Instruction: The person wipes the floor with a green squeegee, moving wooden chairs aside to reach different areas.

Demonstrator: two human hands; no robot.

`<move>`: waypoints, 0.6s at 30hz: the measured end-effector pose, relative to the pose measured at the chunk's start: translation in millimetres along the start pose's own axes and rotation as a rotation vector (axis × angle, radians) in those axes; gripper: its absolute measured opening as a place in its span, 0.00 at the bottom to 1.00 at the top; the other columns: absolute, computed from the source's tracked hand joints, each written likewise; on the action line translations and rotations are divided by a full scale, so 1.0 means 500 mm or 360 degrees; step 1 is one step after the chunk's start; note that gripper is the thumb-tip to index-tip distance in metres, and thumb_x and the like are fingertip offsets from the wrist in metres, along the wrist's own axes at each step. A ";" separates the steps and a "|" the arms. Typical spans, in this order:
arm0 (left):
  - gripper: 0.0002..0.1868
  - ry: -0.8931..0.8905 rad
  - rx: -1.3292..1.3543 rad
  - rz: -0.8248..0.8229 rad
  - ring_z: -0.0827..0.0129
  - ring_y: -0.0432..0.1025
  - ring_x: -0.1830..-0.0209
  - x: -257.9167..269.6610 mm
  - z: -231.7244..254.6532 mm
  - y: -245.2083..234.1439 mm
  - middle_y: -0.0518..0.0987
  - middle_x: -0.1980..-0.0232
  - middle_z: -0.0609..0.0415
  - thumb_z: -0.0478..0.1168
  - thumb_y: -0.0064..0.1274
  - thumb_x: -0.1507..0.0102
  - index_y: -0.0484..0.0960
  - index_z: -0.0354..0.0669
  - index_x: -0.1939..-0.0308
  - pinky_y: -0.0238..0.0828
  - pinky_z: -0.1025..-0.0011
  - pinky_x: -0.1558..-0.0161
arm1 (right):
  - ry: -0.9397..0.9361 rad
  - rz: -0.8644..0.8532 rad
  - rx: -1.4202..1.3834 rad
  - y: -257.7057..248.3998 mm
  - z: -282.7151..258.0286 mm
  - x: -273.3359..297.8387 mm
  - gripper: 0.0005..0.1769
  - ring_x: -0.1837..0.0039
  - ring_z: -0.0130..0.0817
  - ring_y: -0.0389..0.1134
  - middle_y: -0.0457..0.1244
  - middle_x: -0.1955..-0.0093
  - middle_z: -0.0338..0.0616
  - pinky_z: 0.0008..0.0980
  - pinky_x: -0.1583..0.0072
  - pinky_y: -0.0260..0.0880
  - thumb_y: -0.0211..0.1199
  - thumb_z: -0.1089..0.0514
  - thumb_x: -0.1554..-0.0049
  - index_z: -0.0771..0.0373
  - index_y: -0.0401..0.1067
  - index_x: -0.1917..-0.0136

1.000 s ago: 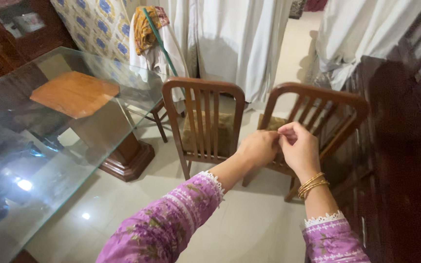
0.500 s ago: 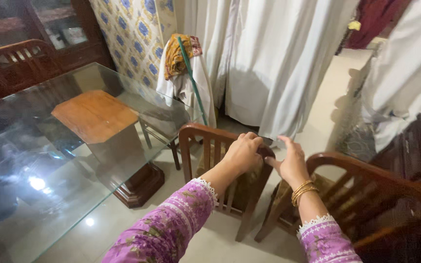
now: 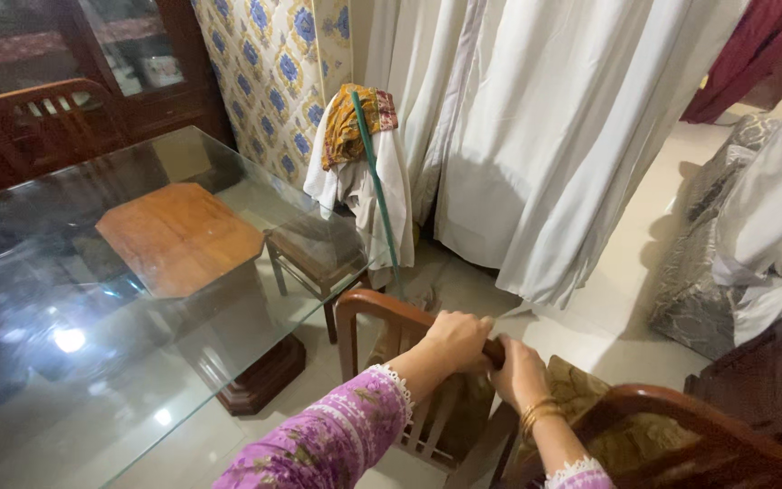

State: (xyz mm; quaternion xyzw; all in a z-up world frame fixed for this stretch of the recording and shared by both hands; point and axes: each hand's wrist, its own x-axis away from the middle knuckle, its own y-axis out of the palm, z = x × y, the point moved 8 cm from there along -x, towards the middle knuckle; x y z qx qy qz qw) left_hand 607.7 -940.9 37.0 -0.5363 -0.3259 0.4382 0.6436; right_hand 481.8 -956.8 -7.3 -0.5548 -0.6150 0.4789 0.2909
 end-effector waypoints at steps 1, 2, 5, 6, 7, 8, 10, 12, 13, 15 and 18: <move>0.34 -0.0040 0.0017 -0.0090 0.52 0.80 0.53 -0.003 -0.021 0.004 0.84 0.55 0.47 0.64 0.63 0.44 0.80 0.44 0.45 0.71 0.57 0.47 | -0.0084 0.0099 -0.0031 0.001 -0.006 0.003 0.27 0.43 0.51 0.71 0.70 0.48 0.54 0.43 0.41 0.72 0.75 0.54 0.53 0.62 0.73 0.42; 0.32 0.0021 0.0026 -0.0012 0.54 0.80 0.53 -0.003 -0.025 -0.006 0.85 0.56 0.48 0.64 0.62 0.44 0.82 0.45 0.48 0.71 0.56 0.47 | -0.0169 0.0198 -0.0062 0.001 -0.015 0.005 0.28 0.44 0.52 0.71 0.69 0.49 0.55 0.43 0.41 0.71 0.77 0.54 0.56 0.63 0.73 0.43; 0.29 0.0132 0.0063 0.0112 0.57 0.80 0.53 0.004 -0.012 -0.005 0.86 0.57 0.49 0.64 0.60 0.43 0.85 0.45 0.54 0.70 0.55 0.47 | -0.0349 0.0370 -0.0004 -0.016 -0.015 0.006 0.26 0.42 0.50 0.72 0.70 0.45 0.54 0.42 0.38 0.72 0.66 0.69 0.56 0.64 0.75 0.42; 0.30 0.0109 0.0066 0.0099 0.56 0.80 0.53 -0.004 -0.006 -0.002 0.85 0.57 0.49 0.65 0.60 0.43 0.85 0.44 0.53 0.70 0.56 0.47 | -0.0262 0.0281 0.0003 -0.014 -0.006 0.003 0.26 0.43 0.49 0.72 0.70 0.46 0.54 0.41 0.39 0.72 0.67 0.68 0.57 0.63 0.76 0.43; 0.31 0.0084 0.0072 0.0080 0.56 0.80 0.54 -0.010 0.004 -0.001 0.85 0.57 0.48 0.66 0.59 0.42 0.85 0.44 0.53 0.71 0.56 0.47 | -0.0171 0.0185 0.0007 -0.026 0.008 0.001 0.26 0.43 0.49 0.72 0.70 0.47 0.53 0.41 0.39 0.72 0.69 0.67 0.58 0.62 0.76 0.44; 0.30 0.0059 0.0082 0.0090 0.56 0.80 0.54 -0.014 0.013 -0.003 0.85 0.57 0.48 0.66 0.60 0.43 0.85 0.44 0.54 0.70 0.56 0.47 | -0.0079 0.0090 0.0011 -0.034 0.014 -0.002 0.26 0.43 0.49 0.72 0.70 0.48 0.53 0.40 0.40 0.72 0.70 0.66 0.58 0.61 0.76 0.44; 0.29 0.0021 0.0097 0.0116 0.55 0.80 0.55 -0.022 0.028 -0.009 0.86 0.58 0.49 0.65 0.61 0.43 0.84 0.44 0.54 0.68 0.55 0.46 | -0.0173 0.0117 -0.0060 -0.067 -0.005 0.003 0.29 0.43 0.50 0.72 0.70 0.48 0.53 0.41 0.40 0.72 0.72 0.65 0.61 0.62 0.75 0.44; 0.31 -0.0002 0.0058 0.0108 0.55 0.79 0.55 -0.023 0.032 -0.014 0.85 0.58 0.48 0.66 0.61 0.44 0.84 0.44 0.55 0.68 0.56 0.47 | -0.0133 0.0053 -0.0095 -0.093 -0.014 0.007 0.32 0.43 0.50 0.72 0.70 0.48 0.53 0.41 0.41 0.72 0.75 0.63 0.63 0.60 0.74 0.42; 0.31 -0.0016 0.0044 0.0106 0.54 0.79 0.55 -0.024 0.031 -0.016 0.85 0.59 0.48 0.67 0.62 0.45 0.84 0.43 0.55 0.68 0.56 0.47 | -0.0052 -0.0032 -0.0093 -0.102 -0.014 0.008 0.35 0.43 0.50 0.71 0.70 0.48 0.53 0.41 0.41 0.72 0.76 0.61 0.63 0.57 0.74 0.40; 0.30 0.0048 0.0035 0.0105 0.56 0.80 0.56 -0.019 0.009 -0.022 0.85 0.59 0.50 0.67 0.62 0.48 0.86 0.48 0.56 0.71 0.58 0.50 | 0.0104 -0.0196 -0.0122 -0.117 -0.021 0.011 0.34 0.45 0.47 0.73 0.71 0.48 0.51 0.41 0.42 0.72 0.78 0.57 0.61 0.54 0.74 0.40; 0.36 0.0021 0.0011 -0.0015 0.58 0.81 0.57 -0.022 -0.035 -0.021 0.86 0.60 0.50 0.72 0.59 0.49 0.85 0.47 0.55 0.75 0.61 0.53 | 0.0279 -0.0337 -0.0110 -0.124 -0.046 0.016 0.29 0.48 0.42 0.75 0.73 0.51 0.46 0.39 0.44 0.73 0.78 0.46 0.59 0.53 0.75 0.45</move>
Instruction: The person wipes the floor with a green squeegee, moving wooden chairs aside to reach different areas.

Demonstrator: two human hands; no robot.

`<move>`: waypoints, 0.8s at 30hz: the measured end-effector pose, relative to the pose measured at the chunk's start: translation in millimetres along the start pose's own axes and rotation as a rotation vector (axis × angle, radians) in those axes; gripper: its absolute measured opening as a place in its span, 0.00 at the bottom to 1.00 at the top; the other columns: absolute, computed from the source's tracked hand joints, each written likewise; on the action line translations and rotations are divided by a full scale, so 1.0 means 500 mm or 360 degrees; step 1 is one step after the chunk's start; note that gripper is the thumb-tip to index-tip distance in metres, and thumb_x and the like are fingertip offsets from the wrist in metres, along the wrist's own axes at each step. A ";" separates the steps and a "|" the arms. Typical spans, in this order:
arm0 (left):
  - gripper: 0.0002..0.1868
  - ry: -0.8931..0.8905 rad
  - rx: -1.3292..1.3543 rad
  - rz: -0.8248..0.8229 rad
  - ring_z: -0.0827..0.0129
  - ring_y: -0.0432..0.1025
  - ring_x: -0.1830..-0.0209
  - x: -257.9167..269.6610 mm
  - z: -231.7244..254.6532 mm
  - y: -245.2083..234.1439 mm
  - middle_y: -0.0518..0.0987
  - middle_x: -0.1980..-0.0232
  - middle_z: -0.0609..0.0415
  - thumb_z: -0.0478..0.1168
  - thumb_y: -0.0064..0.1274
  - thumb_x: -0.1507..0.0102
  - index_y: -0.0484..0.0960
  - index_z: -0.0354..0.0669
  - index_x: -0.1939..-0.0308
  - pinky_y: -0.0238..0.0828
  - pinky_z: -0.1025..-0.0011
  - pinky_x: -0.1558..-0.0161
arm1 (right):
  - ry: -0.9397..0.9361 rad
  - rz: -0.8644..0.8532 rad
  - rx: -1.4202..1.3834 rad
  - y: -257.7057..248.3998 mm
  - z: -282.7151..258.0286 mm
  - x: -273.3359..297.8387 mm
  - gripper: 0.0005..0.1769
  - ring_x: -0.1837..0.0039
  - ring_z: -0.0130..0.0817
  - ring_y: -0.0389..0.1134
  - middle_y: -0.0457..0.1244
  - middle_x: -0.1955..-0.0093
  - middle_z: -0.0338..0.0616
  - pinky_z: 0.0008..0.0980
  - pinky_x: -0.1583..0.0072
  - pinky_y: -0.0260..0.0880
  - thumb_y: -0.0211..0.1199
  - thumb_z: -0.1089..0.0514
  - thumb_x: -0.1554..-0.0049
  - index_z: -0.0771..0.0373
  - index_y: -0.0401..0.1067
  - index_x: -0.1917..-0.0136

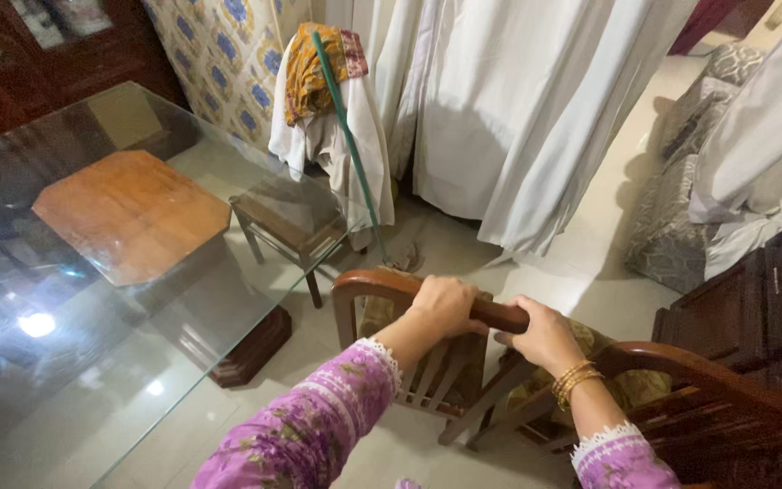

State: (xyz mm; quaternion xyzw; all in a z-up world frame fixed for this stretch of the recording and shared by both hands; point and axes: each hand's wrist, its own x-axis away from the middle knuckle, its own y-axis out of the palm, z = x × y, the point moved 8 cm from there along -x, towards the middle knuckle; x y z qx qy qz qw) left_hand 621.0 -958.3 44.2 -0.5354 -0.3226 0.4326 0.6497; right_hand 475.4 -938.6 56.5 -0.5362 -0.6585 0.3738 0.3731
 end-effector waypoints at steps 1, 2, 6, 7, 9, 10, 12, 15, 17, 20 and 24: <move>0.39 -0.0028 -0.0011 -0.0057 0.59 0.81 0.57 0.001 -0.008 0.005 0.86 0.60 0.50 0.75 0.58 0.49 0.84 0.45 0.54 0.76 0.62 0.53 | 0.0036 0.0028 0.0073 0.000 -0.010 0.000 0.31 0.49 0.41 0.75 0.73 0.52 0.45 0.39 0.44 0.73 0.79 0.42 0.60 0.53 0.75 0.46; 0.39 -0.0009 0.0021 0.0003 0.58 0.81 0.58 0.005 -0.005 0.002 0.85 0.61 0.50 0.75 0.57 0.50 0.84 0.47 0.52 0.75 0.61 0.54 | 0.0071 0.0056 0.0147 0.000 -0.013 0.003 0.33 0.49 0.41 0.75 0.73 0.53 0.45 0.38 0.44 0.73 0.81 0.38 0.60 0.53 0.76 0.47; 0.39 0.0045 0.0038 0.0155 0.57 0.80 0.58 0.008 0.007 -0.005 0.85 0.61 0.49 0.75 0.56 0.47 0.85 0.45 0.54 0.74 0.61 0.54 | -0.0122 0.0181 0.0172 -0.004 -0.012 -0.005 0.30 0.54 0.44 0.75 0.72 0.58 0.47 0.40 0.48 0.74 0.79 0.36 0.59 0.56 0.76 0.53; 0.39 0.0052 0.0017 0.0162 0.58 0.80 0.58 0.009 0.011 -0.004 0.85 0.61 0.50 0.75 0.55 0.46 0.85 0.43 0.56 0.74 0.62 0.53 | -0.0225 0.0237 0.0137 -0.007 -0.011 -0.006 0.28 0.54 0.46 0.74 0.72 0.59 0.49 0.41 0.49 0.73 0.79 0.37 0.59 0.57 0.77 0.53; 0.38 0.0047 0.0028 0.0172 0.58 0.80 0.58 0.008 0.019 -0.005 0.85 0.62 0.50 0.74 0.55 0.47 0.85 0.43 0.55 0.74 0.61 0.52 | -0.0402 0.0321 0.0126 -0.008 -0.007 -0.008 0.26 0.55 0.48 0.73 0.71 0.60 0.50 0.41 0.51 0.73 0.78 0.40 0.59 0.57 0.77 0.54; 0.38 0.0045 0.0031 0.0179 0.58 0.80 0.58 0.006 0.023 -0.006 0.85 0.62 0.50 0.74 0.55 0.47 0.85 0.44 0.55 0.73 0.60 0.52 | -0.0476 0.0349 0.0151 -0.006 -0.006 -0.009 0.25 0.56 0.47 0.73 0.71 0.60 0.50 0.41 0.51 0.73 0.78 0.40 0.58 0.57 0.76 0.55; 0.38 0.0000 0.0035 0.0122 0.58 0.80 0.58 0.003 0.024 -0.004 0.85 0.62 0.50 0.74 0.54 0.46 0.84 0.44 0.54 0.73 0.60 0.51 | -0.0583 0.0389 0.0180 -0.007 -0.005 -0.015 0.24 0.56 0.47 0.73 0.71 0.60 0.49 0.42 0.51 0.74 0.77 0.41 0.58 0.57 0.76 0.55; 0.36 -0.0007 0.0036 0.0167 0.57 0.80 0.56 0.001 0.032 -0.002 0.85 0.60 0.49 0.74 0.53 0.43 0.84 0.44 0.55 0.72 0.59 0.50 | -0.0597 0.0377 0.0173 -0.006 0.008 -0.018 0.23 0.56 0.46 0.74 0.71 0.60 0.48 0.42 0.51 0.74 0.77 0.43 0.57 0.58 0.76 0.55; 0.35 0.0004 0.0055 0.0204 0.57 0.80 0.55 -0.001 0.037 -0.001 0.85 0.59 0.49 0.73 0.53 0.43 0.84 0.45 0.54 0.71 0.58 0.50 | -0.0525 0.0321 0.0138 -0.005 0.013 -0.024 0.22 0.56 0.46 0.74 0.71 0.59 0.48 0.42 0.50 0.74 0.77 0.44 0.57 0.58 0.75 0.56; 0.36 0.0009 0.0087 0.0174 0.56 0.78 0.53 0.000 0.036 0.004 0.84 0.57 0.49 0.72 0.53 0.43 0.82 0.44 0.52 0.69 0.56 0.49 | -0.0402 0.0262 -0.0021 -0.012 0.023 -0.015 0.23 0.55 0.48 0.74 0.71 0.59 0.51 0.43 0.50 0.73 0.77 0.47 0.57 0.60 0.75 0.53; 0.33 0.0021 0.0078 0.0200 0.55 0.77 0.50 -0.003 0.044 0.010 0.84 0.55 0.49 0.69 0.51 0.40 0.80 0.44 0.51 0.66 0.54 0.47 | -0.0178 0.0252 -0.0043 -0.010 0.049 -0.013 0.27 0.53 0.47 0.74 0.71 0.57 0.52 0.43 0.48 0.73 0.80 0.44 0.57 0.62 0.73 0.53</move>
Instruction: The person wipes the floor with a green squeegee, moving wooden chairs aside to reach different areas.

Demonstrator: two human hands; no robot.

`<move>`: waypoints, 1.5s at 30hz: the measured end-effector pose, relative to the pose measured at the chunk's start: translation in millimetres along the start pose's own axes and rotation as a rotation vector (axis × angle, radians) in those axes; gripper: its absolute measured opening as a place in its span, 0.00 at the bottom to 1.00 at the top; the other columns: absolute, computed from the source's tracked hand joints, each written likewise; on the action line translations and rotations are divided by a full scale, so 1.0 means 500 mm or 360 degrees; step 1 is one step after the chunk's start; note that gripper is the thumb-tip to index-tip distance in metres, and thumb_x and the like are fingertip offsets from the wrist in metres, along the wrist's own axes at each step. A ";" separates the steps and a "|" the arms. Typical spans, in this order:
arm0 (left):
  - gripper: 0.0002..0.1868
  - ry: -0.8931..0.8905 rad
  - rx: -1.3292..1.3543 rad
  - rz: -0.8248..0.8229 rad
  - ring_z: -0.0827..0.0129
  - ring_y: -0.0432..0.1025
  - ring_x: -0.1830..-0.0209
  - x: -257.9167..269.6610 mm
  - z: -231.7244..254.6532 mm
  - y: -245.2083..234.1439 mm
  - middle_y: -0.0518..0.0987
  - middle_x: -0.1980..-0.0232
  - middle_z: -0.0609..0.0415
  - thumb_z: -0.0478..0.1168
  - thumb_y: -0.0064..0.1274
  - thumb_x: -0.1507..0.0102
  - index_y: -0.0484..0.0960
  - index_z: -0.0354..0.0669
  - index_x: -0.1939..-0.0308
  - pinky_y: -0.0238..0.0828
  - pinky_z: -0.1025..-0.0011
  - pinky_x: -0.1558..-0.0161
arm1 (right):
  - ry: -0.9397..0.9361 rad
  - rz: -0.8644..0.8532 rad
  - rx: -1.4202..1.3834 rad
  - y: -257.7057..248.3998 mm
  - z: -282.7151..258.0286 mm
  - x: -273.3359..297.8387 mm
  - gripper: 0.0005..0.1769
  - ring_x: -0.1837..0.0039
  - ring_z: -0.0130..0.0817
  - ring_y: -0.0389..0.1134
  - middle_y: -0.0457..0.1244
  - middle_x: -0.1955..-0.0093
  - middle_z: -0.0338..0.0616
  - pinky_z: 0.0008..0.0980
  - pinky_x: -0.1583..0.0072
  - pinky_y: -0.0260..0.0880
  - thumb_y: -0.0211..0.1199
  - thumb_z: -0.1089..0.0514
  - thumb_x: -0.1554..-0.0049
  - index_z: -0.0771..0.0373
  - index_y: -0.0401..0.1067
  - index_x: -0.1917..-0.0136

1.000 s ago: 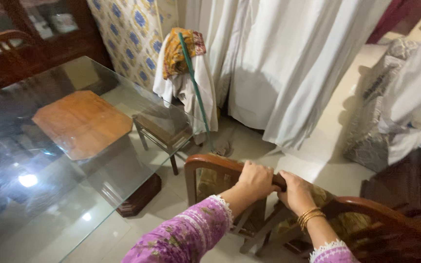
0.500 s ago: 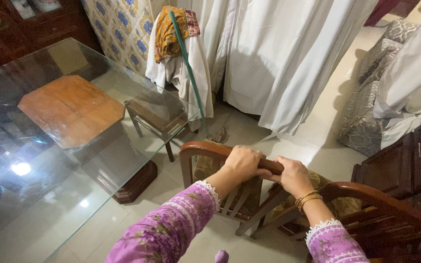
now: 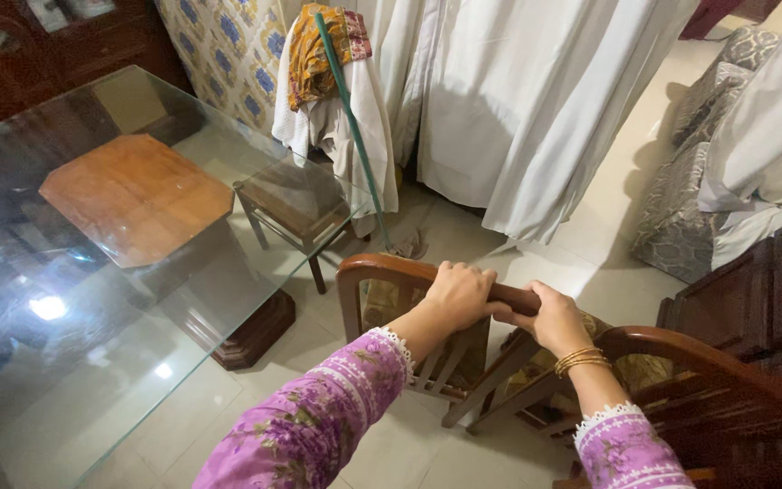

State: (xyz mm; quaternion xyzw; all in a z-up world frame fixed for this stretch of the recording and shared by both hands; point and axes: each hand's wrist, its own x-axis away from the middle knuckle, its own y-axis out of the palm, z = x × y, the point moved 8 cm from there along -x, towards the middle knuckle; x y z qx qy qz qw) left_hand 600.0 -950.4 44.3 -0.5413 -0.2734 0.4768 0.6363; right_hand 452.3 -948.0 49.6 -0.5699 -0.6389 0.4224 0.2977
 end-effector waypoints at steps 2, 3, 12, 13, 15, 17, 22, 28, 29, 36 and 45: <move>0.32 0.0000 -0.0020 0.0084 0.55 0.77 0.50 0.004 0.007 0.005 0.83 0.54 0.49 0.68 0.50 0.38 0.80 0.44 0.51 0.66 0.55 0.47 | -0.0061 0.0144 -0.0081 0.002 0.010 0.011 0.28 0.52 0.48 0.74 0.71 0.55 0.53 0.43 0.48 0.73 0.80 0.44 0.58 0.63 0.73 0.54; 0.31 -0.0001 -0.0041 0.0125 0.55 0.76 0.51 0.008 0.007 0.005 0.83 0.54 0.49 0.68 0.50 0.38 0.80 0.44 0.51 0.66 0.55 0.48 | -0.0064 0.0119 -0.0109 0.012 0.017 0.005 0.27 0.52 0.46 0.75 0.72 0.55 0.52 0.42 0.48 0.74 0.78 0.44 0.57 0.62 0.73 0.54; 0.29 -0.0097 0.0048 -0.0028 0.53 0.74 0.46 0.005 0.022 -0.004 0.82 0.51 0.47 0.64 0.55 0.39 0.78 0.44 0.48 0.64 0.54 0.43 | 0.0136 -0.0256 0.0006 0.026 0.056 -0.017 0.26 0.51 0.44 0.73 0.71 0.52 0.52 0.42 0.46 0.72 0.79 0.45 0.52 0.62 0.74 0.48; 0.29 -0.0088 0.0058 -0.0066 0.53 0.74 0.45 0.004 0.024 -0.004 0.81 0.50 0.47 0.62 0.56 0.40 0.78 0.44 0.48 0.64 0.54 0.41 | 0.0171 -0.0346 -0.0021 0.022 0.065 -0.020 0.25 0.51 0.43 0.73 0.71 0.52 0.50 0.42 0.46 0.73 0.79 0.46 0.52 0.61 0.75 0.47; 0.27 -0.0055 0.0130 0.0079 0.52 0.73 0.42 0.017 0.027 -0.023 0.81 0.49 0.47 0.58 0.61 0.43 0.78 0.46 0.48 0.61 0.51 0.36 | 0.0248 -0.0481 -0.0083 0.022 0.075 -0.029 0.24 0.51 0.44 0.73 0.72 0.49 0.45 0.44 0.46 0.73 0.76 0.50 0.51 0.56 0.76 0.43; 0.27 -0.0050 0.0185 0.0226 0.51 0.72 0.40 0.035 0.025 -0.042 0.81 0.48 0.47 0.54 0.63 0.45 0.78 0.47 0.47 0.60 0.49 0.33 | 0.0337 -0.0572 -0.0153 0.010 0.087 -0.033 0.28 0.51 0.49 0.74 0.74 0.44 0.38 0.47 0.46 0.73 0.70 0.55 0.49 0.46 0.75 0.34; 0.26 -0.0160 0.0260 0.0389 0.52 0.70 0.35 0.085 -0.002 -0.075 0.81 0.47 0.49 0.50 0.64 0.46 0.79 0.47 0.46 0.58 0.45 0.32 | -0.0057 -0.0296 -0.0472 -0.015 0.004 -0.083 0.20 0.39 0.36 0.72 0.72 0.41 0.47 0.38 0.39 0.69 0.69 0.57 0.46 0.60 0.78 0.40; 0.24 -0.0219 0.0193 0.0511 0.53 0.68 0.33 0.149 -0.031 -0.117 0.79 0.43 0.51 0.46 0.63 0.47 0.80 0.46 0.48 0.62 0.48 0.34 | -0.0008 -0.0310 -0.0283 0.034 -0.047 -0.084 0.16 0.45 0.40 0.74 0.73 0.46 0.49 0.39 0.41 0.71 0.68 0.52 0.42 0.60 0.80 0.42; 0.24 -0.0230 0.0173 0.0510 0.52 0.68 0.33 0.152 -0.029 -0.119 0.79 0.42 0.50 0.46 0.64 0.47 0.80 0.46 0.48 0.61 0.48 0.35 | 0.0000 -0.0313 -0.0212 0.038 -0.045 -0.079 0.16 0.46 0.40 0.74 0.73 0.47 0.48 0.39 0.42 0.71 0.67 0.50 0.40 0.60 0.80 0.43; 0.22 -0.0153 0.0199 0.0472 0.50 0.67 0.33 0.119 0.031 -0.101 0.79 0.43 0.49 0.44 0.63 0.45 0.79 0.43 0.48 0.58 0.47 0.32 | -0.0235 -0.0157 -0.0542 0.006 -0.031 -0.040 0.14 0.46 0.36 0.75 0.74 0.48 0.45 0.35 0.42 0.73 0.68 0.54 0.44 0.60 0.78 0.45; 0.26 0.0096 0.0330 0.0194 0.53 0.70 0.36 0.039 0.143 -0.054 0.78 0.41 0.49 0.41 0.61 0.43 0.77 0.43 0.41 0.59 0.53 0.31 | 0.0066 0.0091 -0.0241 -0.107 -0.023 0.078 0.22 0.43 0.42 0.73 0.71 0.44 0.49 0.38 0.41 0.71 0.72 0.54 0.47 0.56 0.76 0.39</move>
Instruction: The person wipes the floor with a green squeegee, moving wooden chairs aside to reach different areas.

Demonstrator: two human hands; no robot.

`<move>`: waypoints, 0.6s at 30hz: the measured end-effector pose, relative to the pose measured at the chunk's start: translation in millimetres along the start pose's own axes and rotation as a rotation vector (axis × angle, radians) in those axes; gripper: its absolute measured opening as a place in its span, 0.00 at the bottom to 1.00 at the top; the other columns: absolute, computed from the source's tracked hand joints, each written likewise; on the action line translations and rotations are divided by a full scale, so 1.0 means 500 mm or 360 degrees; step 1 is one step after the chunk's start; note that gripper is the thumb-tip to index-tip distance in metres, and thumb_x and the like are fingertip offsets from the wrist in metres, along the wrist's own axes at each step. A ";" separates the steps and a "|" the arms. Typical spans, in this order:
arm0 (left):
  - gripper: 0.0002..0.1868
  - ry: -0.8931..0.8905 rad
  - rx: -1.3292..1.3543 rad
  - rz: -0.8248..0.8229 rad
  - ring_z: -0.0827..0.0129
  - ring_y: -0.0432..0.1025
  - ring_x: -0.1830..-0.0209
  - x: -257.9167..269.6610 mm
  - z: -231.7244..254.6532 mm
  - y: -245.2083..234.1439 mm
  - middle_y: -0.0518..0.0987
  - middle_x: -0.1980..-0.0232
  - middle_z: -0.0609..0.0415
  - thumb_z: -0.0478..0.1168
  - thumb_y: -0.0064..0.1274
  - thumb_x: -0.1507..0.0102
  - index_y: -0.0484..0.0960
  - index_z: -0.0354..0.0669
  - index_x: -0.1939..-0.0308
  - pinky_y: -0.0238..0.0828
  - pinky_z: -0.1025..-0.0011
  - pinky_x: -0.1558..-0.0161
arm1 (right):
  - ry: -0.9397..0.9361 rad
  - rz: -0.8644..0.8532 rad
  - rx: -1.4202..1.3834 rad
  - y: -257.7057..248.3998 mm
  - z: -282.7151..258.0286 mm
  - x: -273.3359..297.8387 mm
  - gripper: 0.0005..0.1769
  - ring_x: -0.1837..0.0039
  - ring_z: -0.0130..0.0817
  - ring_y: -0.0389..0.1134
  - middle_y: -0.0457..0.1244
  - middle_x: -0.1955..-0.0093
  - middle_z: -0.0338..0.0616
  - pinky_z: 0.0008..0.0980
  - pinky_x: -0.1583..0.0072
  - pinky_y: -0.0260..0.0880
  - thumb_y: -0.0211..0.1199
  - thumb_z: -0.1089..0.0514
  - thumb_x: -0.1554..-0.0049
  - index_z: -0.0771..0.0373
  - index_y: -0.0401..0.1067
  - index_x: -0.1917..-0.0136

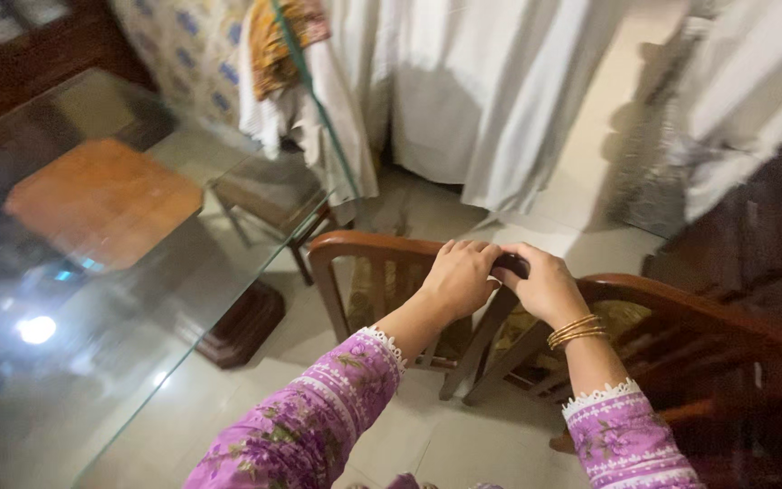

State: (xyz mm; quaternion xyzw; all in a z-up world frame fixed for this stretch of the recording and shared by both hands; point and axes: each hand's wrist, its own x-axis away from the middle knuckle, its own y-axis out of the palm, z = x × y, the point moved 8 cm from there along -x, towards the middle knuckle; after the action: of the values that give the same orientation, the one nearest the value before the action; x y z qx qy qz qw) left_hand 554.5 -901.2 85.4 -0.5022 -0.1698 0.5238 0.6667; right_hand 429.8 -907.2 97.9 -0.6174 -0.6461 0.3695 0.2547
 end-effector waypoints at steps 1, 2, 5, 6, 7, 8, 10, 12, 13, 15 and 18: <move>0.26 0.0022 0.0014 0.0001 0.52 0.69 0.36 -0.004 0.007 0.005 0.78 0.41 0.49 0.40 0.61 0.44 0.77 0.43 0.41 0.57 0.52 0.31 | 0.0048 0.0019 -0.0075 -0.006 0.011 0.011 0.22 0.43 0.40 0.75 0.72 0.45 0.48 0.37 0.40 0.72 0.71 0.54 0.47 0.57 0.76 0.39; 0.27 0.0070 0.0009 -0.0025 0.52 0.69 0.35 -0.005 0.015 0.010 0.77 0.40 0.48 0.41 0.61 0.44 0.76 0.42 0.41 0.57 0.52 0.31 | 0.0097 0.0033 -0.0154 -0.008 0.022 0.022 0.22 0.43 0.38 0.76 0.73 0.45 0.47 0.36 0.39 0.73 0.70 0.54 0.47 0.57 0.75 0.39; 0.29 0.0167 -0.0081 -0.0101 0.50 0.66 0.32 -0.005 0.027 0.014 0.76 0.38 0.46 0.41 0.62 0.44 0.74 0.42 0.39 0.56 0.51 0.30 | 0.0088 0.0154 -0.0020 -0.015 0.035 0.045 0.26 0.38 0.41 0.72 0.71 0.40 0.47 0.38 0.37 0.69 0.73 0.55 0.50 0.58 0.73 0.38; 0.30 0.0157 -0.0154 -0.0119 0.50 0.65 0.31 -0.006 0.021 0.012 0.76 0.37 0.46 0.39 0.61 0.45 0.73 0.43 0.39 0.54 0.50 0.30 | 0.0116 0.0140 0.0028 -0.007 0.041 0.043 0.32 0.36 0.44 0.69 0.68 0.37 0.48 0.40 0.37 0.66 0.75 0.54 0.52 0.58 0.71 0.36; 0.31 0.0147 -0.0227 -0.0136 0.50 0.64 0.30 -0.008 0.014 0.010 0.75 0.37 0.46 0.38 0.61 0.45 0.73 0.44 0.38 0.53 0.50 0.30 | 0.0145 0.0126 0.0075 0.004 0.046 0.036 0.38 0.34 0.47 0.66 0.65 0.34 0.50 0.42 0.36 0.63 0.78 0.54 0.54 0.58 0.68 0.33; 0.34 0.0019 -0.0434 -0.0267 0.50 0.63 0.31 -0.009 -0.016 0.016 0.74 0.36 0.44 0.43 0.60 0.43 0.69 0.42 0.35 0.51 0.47 0.30 | 0.0173 0.0105 0.0113 0.020 0.049 0.029 0.44 0.31 0.49 0.63 0.62 0.30 0.51 0.44 0.36 0.60 0.80 0.53 0.56 0.57 0.66 0.30; 0.31 -0.0147 -0.0752 -0.0331 0.50 0.63 0.31 0.004 -0.082 0.010 0.74 0.37 0.43 0.44 0.56 0.39 0.67 0.40 0.34 0.45 0.42 0.28 | 0.0166 0.0065 0.0090 0.043 0.062 0.016 0.44 0.34 0.48 0.66 0.65 0.35 0.51 0.42 0.36 0.64 0.80 0.55 0.57 0.57 0.65 0.30; 0.21 -0.0192 -0.0822 -0.0188 0.51 0.65 0.34 0.020 -0.151 -0.007 0.76 0.41 0.46 0.40 0.51 0.36 0.72 0.42 0.39 0.42 0.38 0.26 | 0.0216 0.0061 0.0107 0.070 0.083 0.006 0.39 0.37 0.45 0.68 0.68 0.39 0.49 0.41 0.35 0.66 0.78 0.54 0.55 0.55 0.67 0.32; 0.17 -0.0199 -0.0784 -0.0109 0.52 0.67 0.36 0.029 -0.180 -0.011 0.77 0.43 0.48 0.38 0.49 0.35 0.73 0.44 0.41 0.42 0.37 0.25 | 0.0269 0.0079 0.0136 0.083 0.094 -0.001 0.34 0.37 0.44 0.69 0.69 0.40 0.47 0.41 0.34 0.66 0.77 0.52 0.52 0.54 0.69 0.34; 0.14 -0.0128 -0.0707 0.0053 0.54 0.69 0.40 0.038 -0.212 0.000 0.78 0.47 0.50 0.36 0.48 0.36 0.75 0.46 0.45 0.44 0.37 0.26 | 0.0245 0.0149 0.0256 0.098 0.105 -0.013 0.29 0.38 0.43 0.71 0.71 0.42 0.46 0.42 0.35 0.67 0.75 0.49 0.49 0.55 0.71 0.37; 0.14 0.0054 -0.0621 0.0239 0.55 0.69 0.43 0.042 -0.239 0.010 0.78 0.51 0.52 0.35 0.48 0.39 0.75 0.47 0.49 0.49 0.39 0.30 | 0.0170 0.0178 0.0464 0.104 0.100 -0.016 0.27 0.41 0.44 0.71 0.70 0.45 0.46 0.43 0.38 0.68 0.74 0.47 0.49 0.60 0.70 0.42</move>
State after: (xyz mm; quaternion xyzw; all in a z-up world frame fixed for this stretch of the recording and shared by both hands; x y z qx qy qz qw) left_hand 649.9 -942.1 22.6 -0.6418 -0.2188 0.5208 0.5186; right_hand 423.2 -924.8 28.0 -0.6276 -0.5358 0.4396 0.3546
